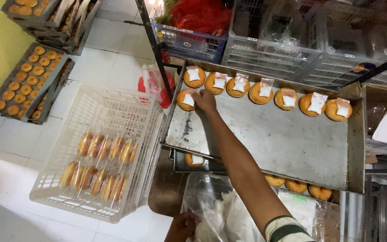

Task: The person packages donuts by placing each donut into a plastic bag, sealing the bag, and then placing the packaged donuts into a white plastic basket.

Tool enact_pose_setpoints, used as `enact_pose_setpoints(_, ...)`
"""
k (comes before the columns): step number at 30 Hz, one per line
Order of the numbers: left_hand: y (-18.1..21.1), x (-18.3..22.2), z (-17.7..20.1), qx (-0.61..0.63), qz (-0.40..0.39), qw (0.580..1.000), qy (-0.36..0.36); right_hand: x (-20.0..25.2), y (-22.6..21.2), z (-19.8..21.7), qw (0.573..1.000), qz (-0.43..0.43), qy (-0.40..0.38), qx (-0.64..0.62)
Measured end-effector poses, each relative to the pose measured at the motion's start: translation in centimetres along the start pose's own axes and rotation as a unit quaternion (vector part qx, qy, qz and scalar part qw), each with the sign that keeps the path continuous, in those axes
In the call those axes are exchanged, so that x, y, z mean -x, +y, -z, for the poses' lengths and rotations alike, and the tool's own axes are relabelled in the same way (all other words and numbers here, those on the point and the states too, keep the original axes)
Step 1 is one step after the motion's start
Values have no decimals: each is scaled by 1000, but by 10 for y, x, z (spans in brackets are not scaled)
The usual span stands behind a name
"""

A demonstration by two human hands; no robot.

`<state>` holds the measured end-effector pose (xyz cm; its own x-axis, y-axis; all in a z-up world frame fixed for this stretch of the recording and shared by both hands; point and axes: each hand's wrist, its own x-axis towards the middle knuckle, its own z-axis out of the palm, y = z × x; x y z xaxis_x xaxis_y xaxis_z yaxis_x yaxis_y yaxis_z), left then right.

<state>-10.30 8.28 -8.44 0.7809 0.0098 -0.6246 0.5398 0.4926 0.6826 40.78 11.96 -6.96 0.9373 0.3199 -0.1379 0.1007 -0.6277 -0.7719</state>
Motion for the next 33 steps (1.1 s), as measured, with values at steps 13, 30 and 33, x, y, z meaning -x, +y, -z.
enact_pose_setpoints(13,-19,-11,7,42,-23,999,-19,-1,16,-21,980,14,-39,-197)
enact_pose_setpoints(30,83,20,-63,-213,32,968,131,300,28,148,804,-128,-42,-580)
enact_pose_setpoints(33,75,3,-61,-363,-199,897,158,356,65,153,772,-246,6,-586)
